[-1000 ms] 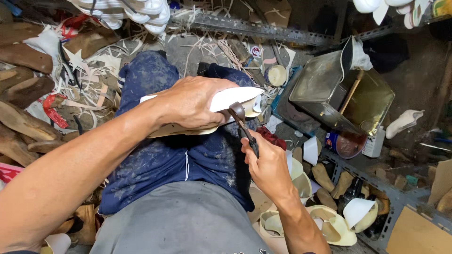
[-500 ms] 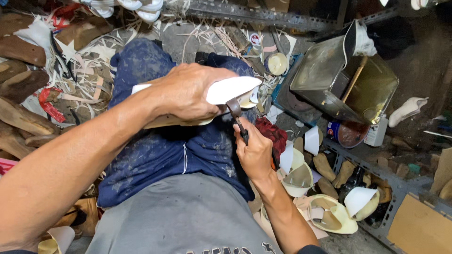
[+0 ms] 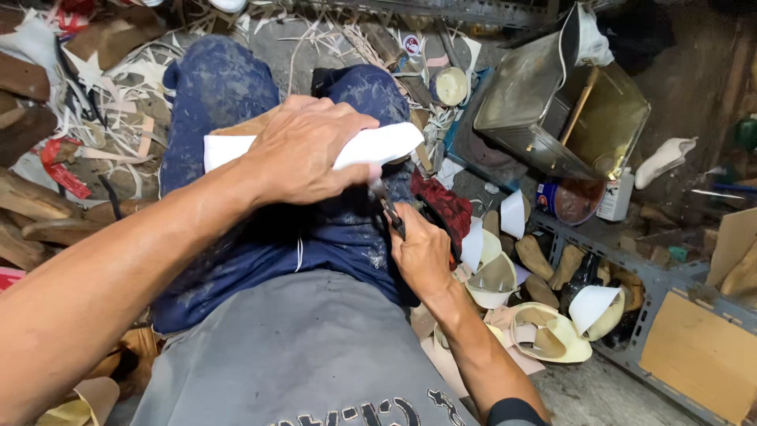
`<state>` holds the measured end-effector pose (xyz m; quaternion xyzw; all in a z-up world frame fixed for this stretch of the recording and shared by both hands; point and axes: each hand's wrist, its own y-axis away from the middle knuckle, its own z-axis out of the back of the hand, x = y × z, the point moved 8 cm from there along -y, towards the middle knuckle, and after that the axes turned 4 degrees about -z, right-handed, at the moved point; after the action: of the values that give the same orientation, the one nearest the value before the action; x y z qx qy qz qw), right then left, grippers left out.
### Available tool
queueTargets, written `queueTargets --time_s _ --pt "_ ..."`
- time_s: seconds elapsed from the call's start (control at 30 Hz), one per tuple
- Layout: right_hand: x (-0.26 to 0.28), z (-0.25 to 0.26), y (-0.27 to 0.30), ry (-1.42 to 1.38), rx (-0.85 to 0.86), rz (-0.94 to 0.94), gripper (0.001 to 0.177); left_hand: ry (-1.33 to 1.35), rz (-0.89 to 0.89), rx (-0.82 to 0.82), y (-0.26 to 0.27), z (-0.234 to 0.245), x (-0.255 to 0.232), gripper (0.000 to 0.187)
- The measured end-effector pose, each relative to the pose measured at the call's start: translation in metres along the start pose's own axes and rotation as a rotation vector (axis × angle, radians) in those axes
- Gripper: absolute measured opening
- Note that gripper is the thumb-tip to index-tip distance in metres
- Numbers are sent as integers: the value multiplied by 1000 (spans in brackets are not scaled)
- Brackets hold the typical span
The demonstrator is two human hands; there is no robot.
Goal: The person constructs a white shoe by using pincers to pull leather over a wooden last, applying adhesive with a brush, and hammering the leather onto the sole.
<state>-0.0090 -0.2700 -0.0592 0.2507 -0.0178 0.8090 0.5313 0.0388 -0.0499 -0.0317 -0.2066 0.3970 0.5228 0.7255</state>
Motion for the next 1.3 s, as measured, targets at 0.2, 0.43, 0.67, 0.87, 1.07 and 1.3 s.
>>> queueTargets --time_s 0.2,0.43,0.67,0.87,1.07,1.3 --pt "4 11 -13 -105 215 -39 8 3 -19 -23 -1 8 -2 42" --pt "49 38 -1 -362 510 -272 70 45 107 198 -25 8 24 56" --pt "62 47 -26 -215 -180 261 53 267 178 275 -29 10 28 45" --pt "70 49 -27 -212 -254 254 45 356 179 296 -21 9 14 59" --pt "61 40 -21 -251 -232 139 50 241 80 203 -20 5 28 70" --pt "-26 44 -4 -521 -245 -517 34 -312 -241 -492 56 -9 -59 62"
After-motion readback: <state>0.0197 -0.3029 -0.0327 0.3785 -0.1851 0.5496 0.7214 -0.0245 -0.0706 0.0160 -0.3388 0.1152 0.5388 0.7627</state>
